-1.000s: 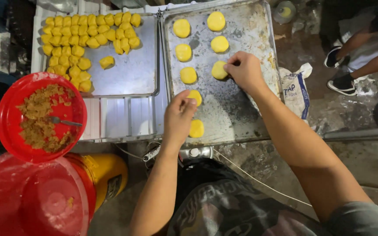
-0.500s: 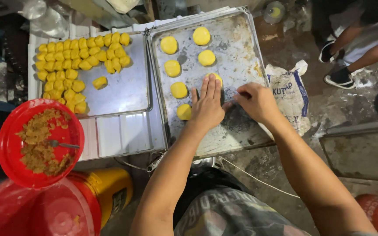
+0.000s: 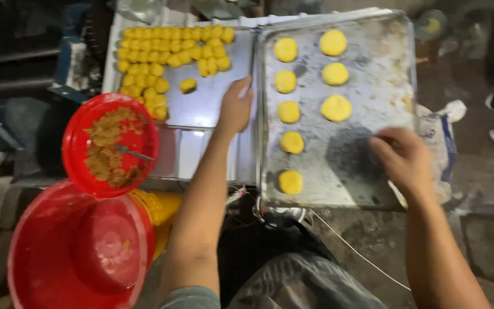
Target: Filling small dough portions with a mixture and placing them on a baking tray.
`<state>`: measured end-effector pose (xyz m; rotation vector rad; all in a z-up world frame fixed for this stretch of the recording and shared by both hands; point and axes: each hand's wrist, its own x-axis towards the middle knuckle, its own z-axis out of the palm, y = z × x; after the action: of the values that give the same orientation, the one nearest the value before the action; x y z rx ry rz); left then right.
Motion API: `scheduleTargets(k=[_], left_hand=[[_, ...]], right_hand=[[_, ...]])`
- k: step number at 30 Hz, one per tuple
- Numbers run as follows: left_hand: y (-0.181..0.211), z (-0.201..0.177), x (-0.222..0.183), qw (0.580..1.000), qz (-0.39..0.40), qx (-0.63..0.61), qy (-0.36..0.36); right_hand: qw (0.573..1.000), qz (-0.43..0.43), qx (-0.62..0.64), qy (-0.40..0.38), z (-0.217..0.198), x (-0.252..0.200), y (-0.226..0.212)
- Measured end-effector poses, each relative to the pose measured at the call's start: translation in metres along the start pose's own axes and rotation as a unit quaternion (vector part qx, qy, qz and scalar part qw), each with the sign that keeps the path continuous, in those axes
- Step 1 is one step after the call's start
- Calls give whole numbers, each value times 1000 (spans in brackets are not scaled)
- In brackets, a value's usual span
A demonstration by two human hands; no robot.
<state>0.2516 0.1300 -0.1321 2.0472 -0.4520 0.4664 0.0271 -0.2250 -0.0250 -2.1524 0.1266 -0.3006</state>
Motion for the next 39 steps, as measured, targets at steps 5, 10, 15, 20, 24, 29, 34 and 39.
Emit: scheduleTargets(k=[5,10,15,20,24,29,34,39], left_hand=[[-82,-105,17,992,-50,114,36],[-128,-113,39,922,-6,379,-79],[-98,-133,39,988,-13,153,-1],[23,-197,-43,945,-237,-221,46],[104,-231,-110,940,-236,-213,121],[85,-247,-152,840,-295,-324,321],[44,-278,-175,788,-297,-317,436],[22,-329,-198,802,-303,-272,438]], right_hand=[[968,180,140,108,-15,-73,-30],[950,230,75,197,12,-152,-48],[956,207,76,192,67,-137,-150],[986,108,9,128,167,-73,-197],[952,-93,278,-89,276,-41,-249],[925,-131,295,-199,361,-55,-270],[798,134,530,-252,422,-71,-266],[787,245,495,-276,474,-14,-226]])
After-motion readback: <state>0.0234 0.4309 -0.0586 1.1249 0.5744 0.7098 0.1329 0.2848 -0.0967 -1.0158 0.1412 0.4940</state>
